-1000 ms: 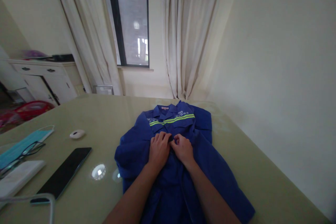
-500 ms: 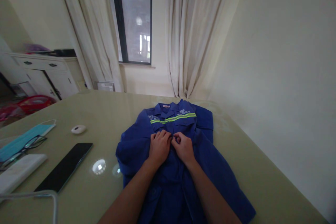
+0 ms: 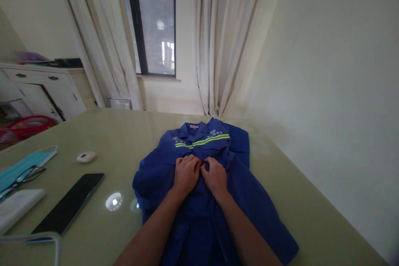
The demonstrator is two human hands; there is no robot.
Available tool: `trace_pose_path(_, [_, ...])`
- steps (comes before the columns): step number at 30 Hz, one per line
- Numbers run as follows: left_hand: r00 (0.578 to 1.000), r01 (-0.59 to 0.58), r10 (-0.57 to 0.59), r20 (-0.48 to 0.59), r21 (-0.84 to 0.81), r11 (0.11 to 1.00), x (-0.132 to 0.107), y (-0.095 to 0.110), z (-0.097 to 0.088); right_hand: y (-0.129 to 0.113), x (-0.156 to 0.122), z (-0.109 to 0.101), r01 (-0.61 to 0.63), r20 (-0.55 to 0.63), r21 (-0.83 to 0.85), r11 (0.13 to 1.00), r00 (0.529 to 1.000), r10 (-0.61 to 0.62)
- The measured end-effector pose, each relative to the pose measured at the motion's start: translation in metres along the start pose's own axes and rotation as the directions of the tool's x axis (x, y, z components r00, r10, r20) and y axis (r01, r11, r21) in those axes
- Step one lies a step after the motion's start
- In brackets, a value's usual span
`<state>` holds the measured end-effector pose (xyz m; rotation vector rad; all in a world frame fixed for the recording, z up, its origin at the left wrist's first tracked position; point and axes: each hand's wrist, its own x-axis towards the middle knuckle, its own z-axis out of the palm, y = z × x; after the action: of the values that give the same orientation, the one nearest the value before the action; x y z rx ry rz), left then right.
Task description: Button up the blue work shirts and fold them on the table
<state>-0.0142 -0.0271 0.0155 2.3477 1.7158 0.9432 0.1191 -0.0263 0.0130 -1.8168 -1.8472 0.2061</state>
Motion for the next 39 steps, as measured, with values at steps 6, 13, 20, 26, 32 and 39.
trace_pose_path(6, [0.998,0.005,-0.006,-0.066,-0.026,1.000,-0.003,0.001,0.001,0.000,0.003,-0.003,0.054,-0.048,-0.009,0.999,0.997,-0.054])
trace_pose_path(13, [1.000,0.005,-0.006,-0.014,-0.075,0.997,-0.003,-0.006,0.006,0.004,0.000,-0.004,0.169,-0.048,0.092,0.981,0.985,-0.165])
trace_pose_path(20, [0.997,-0.008,0.025,0.072,-0.224,0.975,0.002,-0.019,0.006,0.010,0.001,-0.001,0.176,-0.064,0.244,0.954,0.984,-0.165])
trace_pose_path(26, [0.992,-0.011,0.034,0.123,-0.178,0.984,0.000,-0.014,0.004,0.016,0.008,0.003,0.081,-0.169,0.343,0.936,0.985,-0.024])
trace_pose_path(32, [0.979,-0.026,0.006,0.206,0.095,0.995,-0.009,-0.001,0.001,0.031,0.012,-0.004,-0.140,-0.071,0.321,0.937,0.983,0.171])
trace_pose_path(39, [0.925,-0.104,0.097,0.367,0.000,0.995,-0.039,0.007,-0.019,0.032,-0.016,-0.042,-0.182,0.122,0.099,0.978,0.978,0.170])
